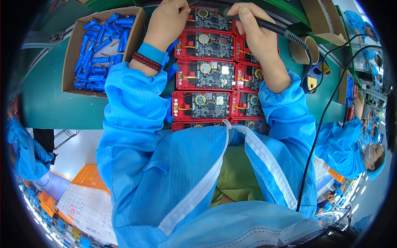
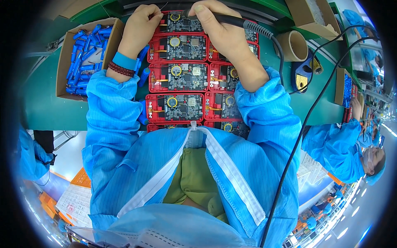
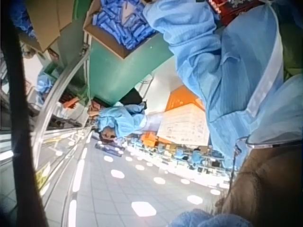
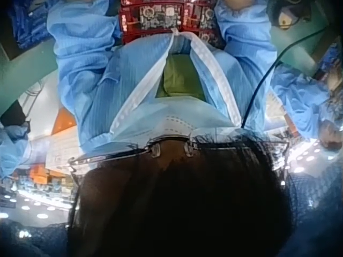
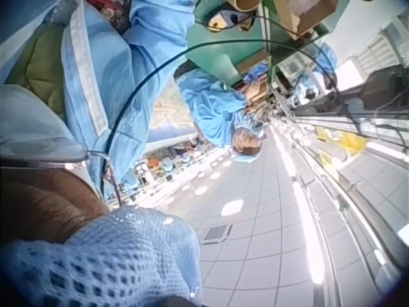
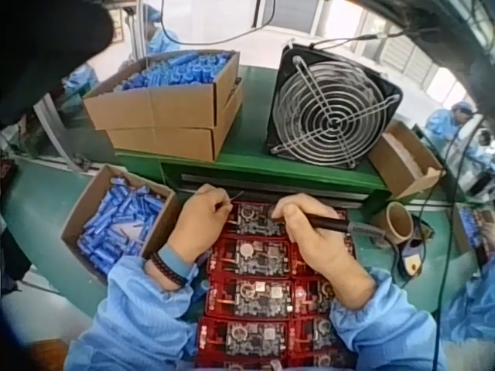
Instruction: The person solders wires and components from a component box onto printed circuit boards using a soldering iron.
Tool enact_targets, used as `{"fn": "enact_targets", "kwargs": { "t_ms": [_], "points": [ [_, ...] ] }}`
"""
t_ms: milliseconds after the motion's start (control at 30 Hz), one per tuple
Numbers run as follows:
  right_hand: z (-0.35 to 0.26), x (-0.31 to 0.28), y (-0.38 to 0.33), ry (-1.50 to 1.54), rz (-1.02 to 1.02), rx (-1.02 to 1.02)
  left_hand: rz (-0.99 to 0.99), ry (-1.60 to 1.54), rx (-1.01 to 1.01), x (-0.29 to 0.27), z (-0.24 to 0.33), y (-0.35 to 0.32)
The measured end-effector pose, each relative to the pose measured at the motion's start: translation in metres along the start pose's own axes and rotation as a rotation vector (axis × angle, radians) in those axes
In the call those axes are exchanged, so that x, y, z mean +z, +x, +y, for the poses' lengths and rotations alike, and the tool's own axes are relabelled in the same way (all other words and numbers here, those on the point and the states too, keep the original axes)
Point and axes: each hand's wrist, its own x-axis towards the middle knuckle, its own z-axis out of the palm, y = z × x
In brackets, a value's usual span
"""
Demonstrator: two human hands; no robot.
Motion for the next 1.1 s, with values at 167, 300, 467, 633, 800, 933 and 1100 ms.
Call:
{"fn": "enact_targets", "kwargs": {
  "t_ms": [167, 300, 467, 633, 800, 933, 1100],
  "points": [
    [0.000, 0.001, 0.002, -0.004, -0.008, -0.012, 0.011, 0.009, -0.003, 0.000, 0.001, 0.001],
    [-0.002, 0.003, 0.003, -0.027, -0.037, -0.005, 0.007, -0.002, -0.031, -0.003, 0.002, -0.001],
    [-0.001, 0.001, 0.001, -0.064, -0.010, -0.034, 0.027, -0.073, -0.063, -0.016, 0.037, 0.004],
    [-0.005, 0.001, 0.000, 0.004, -0.004, 0.034, 0.034, -0.079, -0.049, -0.018, 0.038, 0.003],
    [-0.003, 0.001, -0.001, 0.007, -0.015, 0.019, 0.021, -0.067, -0.085, -0.018, 0.039, 0.003],
    [0.002, 0.002, 0.000, -0.027, -0.019, -0.004, 0.028, -0.090, -0.078, -0.018, 0.039, 0.003],
    [0.003, 0.001, -0.001, -0.018, -0.040, -0.012, 0.019, -0.083, -0.067, -0.018, 0.036, 0.002]
  ]
}}
